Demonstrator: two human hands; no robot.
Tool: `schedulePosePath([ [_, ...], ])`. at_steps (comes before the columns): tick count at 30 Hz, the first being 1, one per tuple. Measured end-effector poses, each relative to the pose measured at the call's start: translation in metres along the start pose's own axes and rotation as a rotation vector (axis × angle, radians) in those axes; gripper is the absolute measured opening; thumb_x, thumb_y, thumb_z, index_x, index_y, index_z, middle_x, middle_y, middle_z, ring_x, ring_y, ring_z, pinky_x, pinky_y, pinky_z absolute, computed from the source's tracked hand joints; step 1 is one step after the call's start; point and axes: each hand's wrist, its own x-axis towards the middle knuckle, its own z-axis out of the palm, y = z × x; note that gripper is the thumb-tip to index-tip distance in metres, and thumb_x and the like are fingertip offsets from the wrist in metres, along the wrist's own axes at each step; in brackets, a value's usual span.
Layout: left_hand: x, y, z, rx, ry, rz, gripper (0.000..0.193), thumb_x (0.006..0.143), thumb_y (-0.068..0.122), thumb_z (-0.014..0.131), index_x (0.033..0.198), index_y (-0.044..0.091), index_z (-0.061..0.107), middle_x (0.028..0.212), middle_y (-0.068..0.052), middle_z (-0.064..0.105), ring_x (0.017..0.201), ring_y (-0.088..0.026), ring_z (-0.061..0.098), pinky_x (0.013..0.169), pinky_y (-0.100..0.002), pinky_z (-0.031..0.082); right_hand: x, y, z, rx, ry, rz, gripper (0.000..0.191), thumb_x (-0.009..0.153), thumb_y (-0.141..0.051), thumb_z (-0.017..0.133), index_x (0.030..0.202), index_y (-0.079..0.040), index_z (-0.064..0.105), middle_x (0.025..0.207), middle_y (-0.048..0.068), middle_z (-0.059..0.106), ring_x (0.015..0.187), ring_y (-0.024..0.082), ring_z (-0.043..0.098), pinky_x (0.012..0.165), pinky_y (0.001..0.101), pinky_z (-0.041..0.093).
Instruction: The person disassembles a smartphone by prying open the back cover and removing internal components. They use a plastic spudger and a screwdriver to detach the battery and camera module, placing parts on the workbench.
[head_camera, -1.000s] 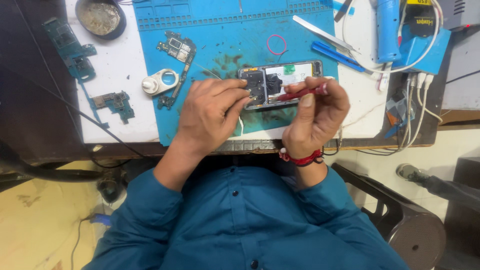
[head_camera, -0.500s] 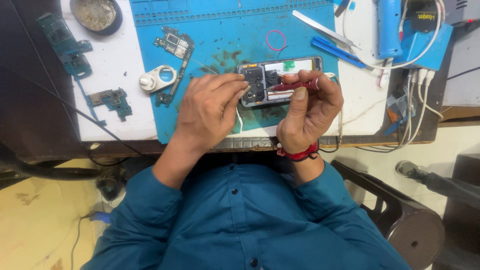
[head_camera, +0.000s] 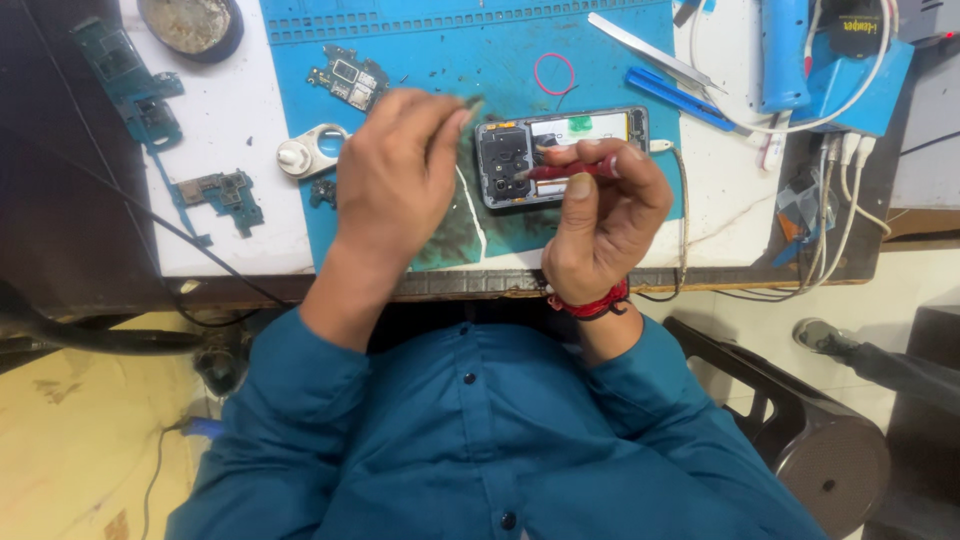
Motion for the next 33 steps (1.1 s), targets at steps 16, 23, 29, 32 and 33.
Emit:
schedulePosePath([
  [16, -0.010, 0.004, -0.021, -0.016, -0.263, 0.207, 0.095, 0.075, 0.026, 0.087, 0.154, 0.007, 0.039, 0.133, -0.016, 0.065, 0.103, -0.030, 0.066, 0.090, -0.041, 0.054, 0.002, 0.007, 0.013, 0.054, -0.057, 0.045, 0.039, 0.116, 0.005, 0.051, 0.148, -0.016, 0.043, 0.133, 0.010, 0.055, 0.114, 0.017, 0.065, 0.096, 0.0367, 0.062],
  [23, -0.010, 0.003, -0.018, 0.018, -0.283, 0.178, 0.099, 0.074, 0.028, 0.091, 0.156, 0.008, 0.038, 0.131, -0.010, 0.067, 0.110, -0.031, 0.064, 0.091, -0.041, 0.053, 0.004, 0.003, 0.014, 0.002, -0.077, 0.019, 0.039, 0.116, 0.005, 0.052, 0.148, -0.015, 0.042, 0.133, 0.010, 0.056, 0.114, 0.017, 0.065, 0.097, 0.0347, 0.060],
  [29, -0.011, 0.001, -0.016, 0.026, -0.294, 0.162, 0.099, 0.074, 0.026, 0.090, 0.156, 0.009, 0.037, 0.131, -0.009, 0.067, 0.107, -0.031, 0.064, 0.091, -0.042, 0.053, 0.021, -0.011, 0.012, -0.468, -0.209, -0.249, 0.031, 0.102, 0.003, 0.072, 0.126, -0.007, 0.055, 0.124, 0.015, 0.061, 0.112, 0.030, 0.066, 0.092, 0.0363, 0.058],
  [32, -0.012, 0.001, -0.016, 0.029, -0.273, 0.187, 0.097, 0.077, 0.023, 0.089, 0.158, 0.010, 0.036, 0.133, -0.009, 0.067, 0.110, -0.030, 0.064, 0.094, -0.042, 0.053, 0.030, -0.016, 0.013, -0.501, -0.331, -0.311, 0.026, 0.094, 0.002, 0.077, 0.115, -0.008, 0.065, 0.110, 0.014, 0.066, 0.097, 0.028, 0.067, 0.084, 0.0357, 0.054],
  [33, -0.012, 0.001, -0.016, 0.031, -0.268, 0.188, 0.097, 0.077, 0.022, 0.088, 0.158, 0.010, 0.036, 0.134, -0.009, 0.067, 0.111, -0.030, 0.064, 0.094, -0.041, 0.053, 0.033, -0.016, 0.014, -0.455, -0.377, -0.290, 0.026, 0.096, 0.003, 0.073, 0.118, -0.008, 0.064, 0.114, 0.014, 0.067, 0.099, 0.028, 0.068, 0.085, 0.0351, 0.056],
])
